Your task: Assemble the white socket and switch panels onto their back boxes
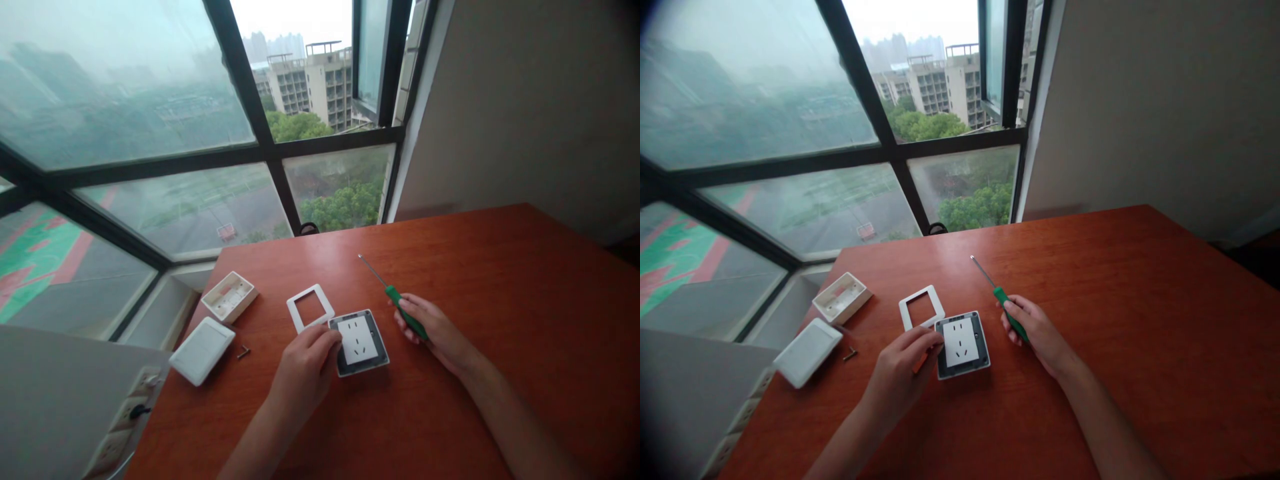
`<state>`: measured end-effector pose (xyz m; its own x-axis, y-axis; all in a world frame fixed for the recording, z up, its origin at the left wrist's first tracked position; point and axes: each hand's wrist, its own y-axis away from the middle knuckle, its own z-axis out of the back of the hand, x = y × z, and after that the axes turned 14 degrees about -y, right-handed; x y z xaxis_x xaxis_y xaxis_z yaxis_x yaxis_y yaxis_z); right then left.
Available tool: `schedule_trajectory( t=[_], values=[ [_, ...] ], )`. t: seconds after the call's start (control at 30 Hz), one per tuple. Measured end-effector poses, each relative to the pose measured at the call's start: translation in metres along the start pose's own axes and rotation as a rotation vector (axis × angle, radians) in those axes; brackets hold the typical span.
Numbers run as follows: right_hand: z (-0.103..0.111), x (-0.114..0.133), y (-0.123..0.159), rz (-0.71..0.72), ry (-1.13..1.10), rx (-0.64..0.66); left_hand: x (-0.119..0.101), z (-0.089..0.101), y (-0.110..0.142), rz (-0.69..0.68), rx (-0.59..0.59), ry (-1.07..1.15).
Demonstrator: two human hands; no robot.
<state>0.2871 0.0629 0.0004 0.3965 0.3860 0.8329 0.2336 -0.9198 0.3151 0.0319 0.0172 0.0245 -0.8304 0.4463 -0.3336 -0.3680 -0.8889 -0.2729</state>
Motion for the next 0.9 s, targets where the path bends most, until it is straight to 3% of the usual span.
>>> schedule_trajectory(
  t=[0.43,0.9],
  values=[
    [0.001,0.0,0.0,0.005,0.01,0.005,0.004,0.002,0.004,-0.017,0.005,-0.025],
    [0.001,0.002,0.001,-0.007,0.028,-0.008,-0.004,-0.001,-0.007,0.243,0.009,0.185]
  ],
)
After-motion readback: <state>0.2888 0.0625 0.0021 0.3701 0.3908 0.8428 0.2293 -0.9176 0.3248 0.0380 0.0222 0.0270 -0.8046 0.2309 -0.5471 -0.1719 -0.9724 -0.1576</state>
